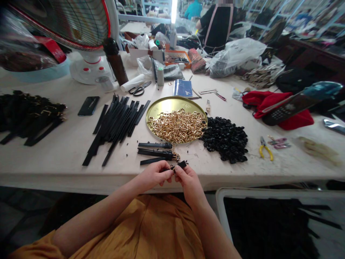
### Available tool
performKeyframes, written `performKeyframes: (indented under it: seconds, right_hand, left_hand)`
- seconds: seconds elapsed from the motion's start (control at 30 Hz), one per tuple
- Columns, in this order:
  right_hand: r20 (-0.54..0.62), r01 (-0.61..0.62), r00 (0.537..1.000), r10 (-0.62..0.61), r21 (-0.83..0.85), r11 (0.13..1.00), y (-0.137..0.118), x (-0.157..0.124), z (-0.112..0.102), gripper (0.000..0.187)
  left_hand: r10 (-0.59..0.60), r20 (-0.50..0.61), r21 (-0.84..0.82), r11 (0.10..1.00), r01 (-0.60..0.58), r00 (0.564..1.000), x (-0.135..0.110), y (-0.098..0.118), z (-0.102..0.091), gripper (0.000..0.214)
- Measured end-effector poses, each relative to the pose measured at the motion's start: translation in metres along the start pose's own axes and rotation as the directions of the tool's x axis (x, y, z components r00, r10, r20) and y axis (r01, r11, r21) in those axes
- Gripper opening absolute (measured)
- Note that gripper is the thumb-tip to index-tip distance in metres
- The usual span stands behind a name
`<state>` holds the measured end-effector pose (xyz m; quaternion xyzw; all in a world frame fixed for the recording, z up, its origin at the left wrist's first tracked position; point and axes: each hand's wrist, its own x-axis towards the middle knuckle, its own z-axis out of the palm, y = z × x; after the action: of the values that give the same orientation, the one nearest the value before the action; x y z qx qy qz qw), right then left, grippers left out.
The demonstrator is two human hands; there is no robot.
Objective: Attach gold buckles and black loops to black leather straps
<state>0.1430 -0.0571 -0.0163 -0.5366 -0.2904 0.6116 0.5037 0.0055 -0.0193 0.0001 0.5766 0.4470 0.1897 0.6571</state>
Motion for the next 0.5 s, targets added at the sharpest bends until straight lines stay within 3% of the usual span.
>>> performKeyframes:
  seconds: [0.13, 0.27, 0.5]
  right_hand:
    - [0.093, -0.133, 0.989, 0.118, 0.171, 0.976, -0.0008, 0.0017, -0.002, 0.024]
    - [0.141, -0.184, 0.978, 0.155, 0.223, 0.957, -0.0021, 0.0022, -0.0025, 0.022]
    - [0.132, -0.237, 0.969, 0.21, 0.242, 0.941, -0.0044, 0.005, -0.0033, 0.022]
  left_hand:
    - [-0.061, 0.039, -0.087, 0.994, 0.064, 0.997, 0.0006, 0.0072, 0.0001, 0.011]
    - [-0.078, 0.015, -0.04, 0.996, 0.078, 0.997, 0.0007, 0.0102, -0.0018, 0.008]
    - [0.049, -0.006, 0.147, 0.988, -0.048, 0.999, -0.001, 0.0063, -0.0061, 0.011]
